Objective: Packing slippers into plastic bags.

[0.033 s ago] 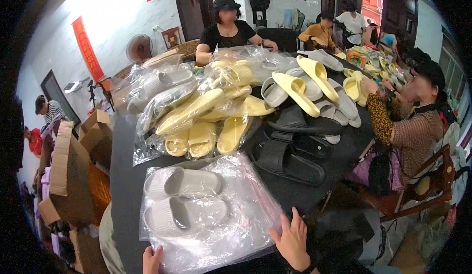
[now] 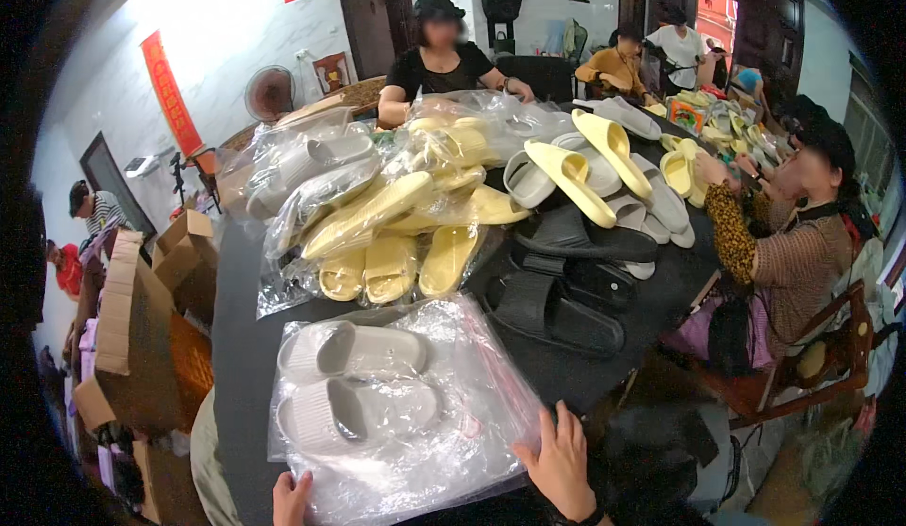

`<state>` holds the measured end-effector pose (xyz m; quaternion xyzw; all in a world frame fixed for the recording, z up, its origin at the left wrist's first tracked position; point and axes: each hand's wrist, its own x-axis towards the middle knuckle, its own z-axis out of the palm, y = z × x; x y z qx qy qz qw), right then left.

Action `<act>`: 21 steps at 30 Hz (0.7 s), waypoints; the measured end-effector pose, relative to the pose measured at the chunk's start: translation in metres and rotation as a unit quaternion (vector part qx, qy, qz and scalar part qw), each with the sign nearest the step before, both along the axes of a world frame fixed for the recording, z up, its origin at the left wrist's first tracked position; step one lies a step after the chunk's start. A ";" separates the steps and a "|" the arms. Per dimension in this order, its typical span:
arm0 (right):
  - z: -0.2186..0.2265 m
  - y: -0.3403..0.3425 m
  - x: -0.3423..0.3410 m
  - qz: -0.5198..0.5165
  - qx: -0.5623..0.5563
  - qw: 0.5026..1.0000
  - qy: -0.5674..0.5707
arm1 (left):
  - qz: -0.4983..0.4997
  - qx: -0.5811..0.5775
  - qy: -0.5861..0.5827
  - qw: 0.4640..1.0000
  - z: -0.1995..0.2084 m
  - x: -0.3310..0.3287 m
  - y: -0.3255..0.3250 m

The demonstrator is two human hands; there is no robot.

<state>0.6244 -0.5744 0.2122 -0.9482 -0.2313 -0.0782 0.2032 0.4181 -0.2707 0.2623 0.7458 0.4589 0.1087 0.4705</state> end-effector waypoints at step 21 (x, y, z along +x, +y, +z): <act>0.057 0.061 0.044 0.267 0.060 0.962 0.028 | 0.066 0.244 0.001 0.968 -0.043 -0.061 0.015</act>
